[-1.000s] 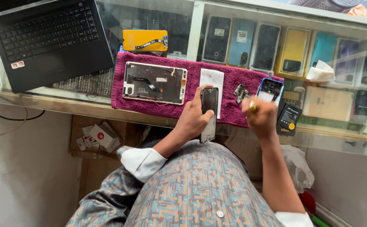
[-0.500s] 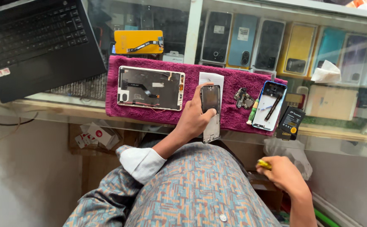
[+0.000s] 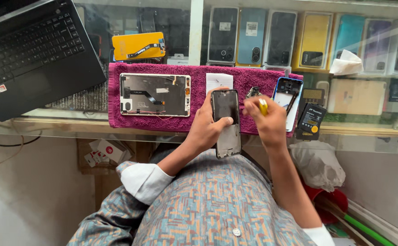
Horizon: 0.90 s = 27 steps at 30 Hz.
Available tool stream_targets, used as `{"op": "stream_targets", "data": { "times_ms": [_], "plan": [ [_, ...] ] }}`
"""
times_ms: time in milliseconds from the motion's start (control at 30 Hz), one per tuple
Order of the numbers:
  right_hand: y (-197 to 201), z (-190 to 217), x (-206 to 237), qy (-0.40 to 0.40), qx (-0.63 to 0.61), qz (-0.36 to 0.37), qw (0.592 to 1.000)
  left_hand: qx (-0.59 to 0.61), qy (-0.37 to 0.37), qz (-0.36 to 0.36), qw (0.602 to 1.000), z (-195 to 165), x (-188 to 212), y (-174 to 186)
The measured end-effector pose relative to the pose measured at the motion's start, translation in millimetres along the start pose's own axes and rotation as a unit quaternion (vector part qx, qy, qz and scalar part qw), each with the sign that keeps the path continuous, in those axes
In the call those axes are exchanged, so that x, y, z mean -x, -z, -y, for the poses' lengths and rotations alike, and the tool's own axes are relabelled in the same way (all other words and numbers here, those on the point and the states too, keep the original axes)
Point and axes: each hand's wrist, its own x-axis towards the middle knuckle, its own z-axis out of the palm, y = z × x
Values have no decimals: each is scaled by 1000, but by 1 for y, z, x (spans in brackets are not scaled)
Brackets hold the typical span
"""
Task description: The person repairs a smartphone at a glass display counter. They hold the phone frame in one hand and use a yellow-handled screwdriver to pry and scrape along the edge of the phone, working over a paper sheet on a pink towel, with a disassembled phone body and small parts laid out nearby.
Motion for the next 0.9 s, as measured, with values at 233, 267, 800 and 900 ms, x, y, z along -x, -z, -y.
{"op": "stream_targets", "data": {
  "times_ms": [233,267,800,900],
  "plan": [
    [-17,7,-32,1,-61,60,996,-37,41,9,998,-7,9,2],
    [-19,7,-30,11,-48,64,997,-48,52,12,997,-9,10,3],
    [-11,-22,18,-129,-145,40,980,49,2,-47,998,23,10,0],
    [-19,-26,17,-15,-63,28,998,82,26,-38,996,26,11,-1]
  ]
}}
